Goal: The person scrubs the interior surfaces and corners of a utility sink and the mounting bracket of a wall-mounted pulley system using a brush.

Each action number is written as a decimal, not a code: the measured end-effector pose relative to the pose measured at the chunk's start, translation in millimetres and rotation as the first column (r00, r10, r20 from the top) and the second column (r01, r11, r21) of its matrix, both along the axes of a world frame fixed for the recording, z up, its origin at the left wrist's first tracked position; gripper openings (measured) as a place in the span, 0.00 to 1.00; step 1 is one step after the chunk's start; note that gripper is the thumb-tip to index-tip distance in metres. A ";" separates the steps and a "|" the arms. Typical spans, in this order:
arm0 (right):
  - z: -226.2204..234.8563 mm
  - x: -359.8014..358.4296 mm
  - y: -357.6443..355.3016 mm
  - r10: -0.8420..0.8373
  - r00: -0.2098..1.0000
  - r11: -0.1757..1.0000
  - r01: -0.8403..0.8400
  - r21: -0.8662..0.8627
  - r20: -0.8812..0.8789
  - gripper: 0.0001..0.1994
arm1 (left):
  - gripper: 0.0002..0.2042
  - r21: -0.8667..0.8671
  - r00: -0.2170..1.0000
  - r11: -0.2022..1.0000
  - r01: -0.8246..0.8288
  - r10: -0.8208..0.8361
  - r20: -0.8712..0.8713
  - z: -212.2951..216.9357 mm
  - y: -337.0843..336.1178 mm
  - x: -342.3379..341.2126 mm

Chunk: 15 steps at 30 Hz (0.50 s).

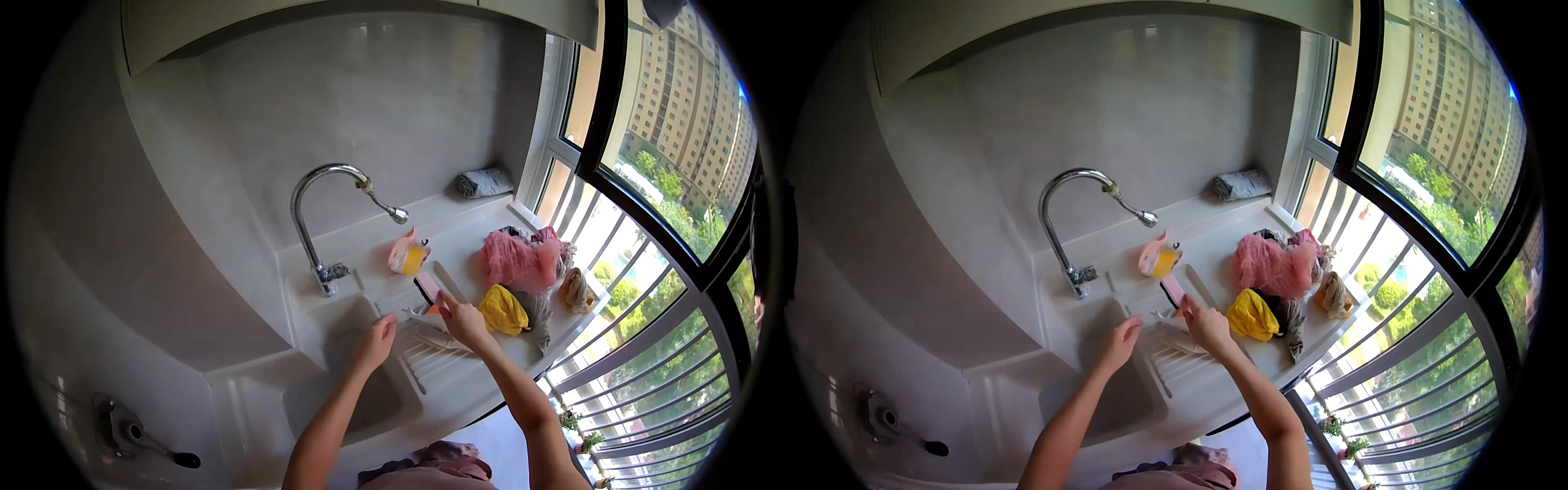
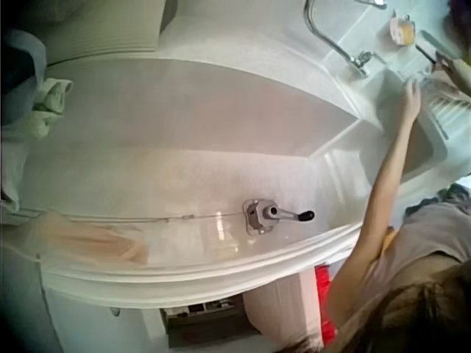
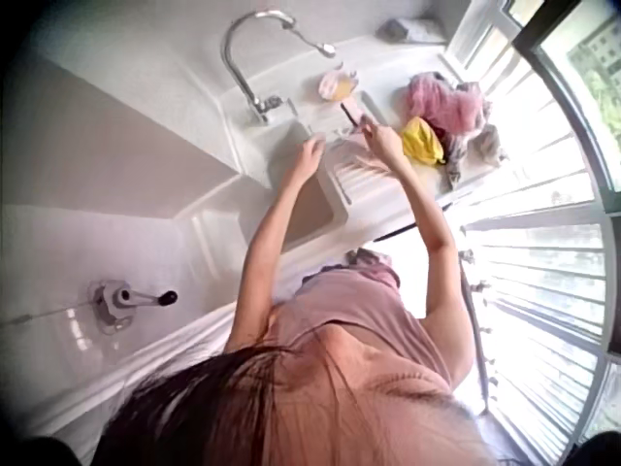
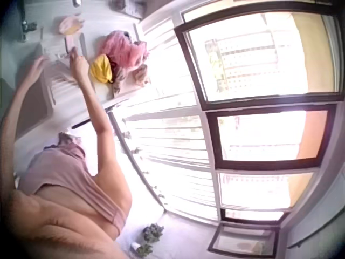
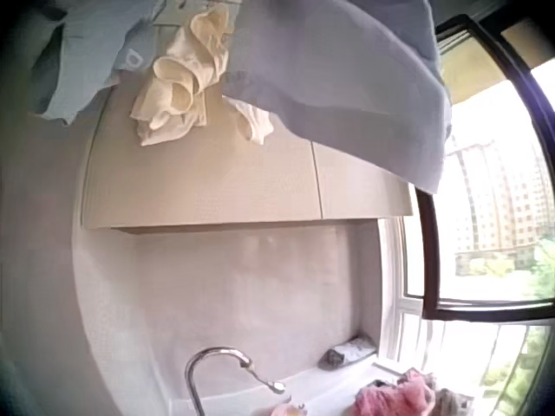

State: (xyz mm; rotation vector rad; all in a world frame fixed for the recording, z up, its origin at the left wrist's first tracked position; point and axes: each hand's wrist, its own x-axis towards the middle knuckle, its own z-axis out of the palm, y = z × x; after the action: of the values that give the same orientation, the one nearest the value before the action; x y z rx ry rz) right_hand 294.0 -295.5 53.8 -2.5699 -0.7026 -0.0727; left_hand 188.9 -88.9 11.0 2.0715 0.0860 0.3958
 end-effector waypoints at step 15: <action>-77.7 163.7 39.3 0.297 0.932 0.947 -0.261 -0.187 0.206 0.17 | 0.27 -0.916 0.958 0.285 -0.282 0.135 -0.253 22.7 -48.1 202.9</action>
State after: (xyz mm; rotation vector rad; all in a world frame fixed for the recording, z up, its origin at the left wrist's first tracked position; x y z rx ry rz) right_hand 457.7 -256.2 -23.9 -2.6039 -1.2014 -0.2364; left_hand 391.8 -137.0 33.8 0.8381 0.5567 0.2515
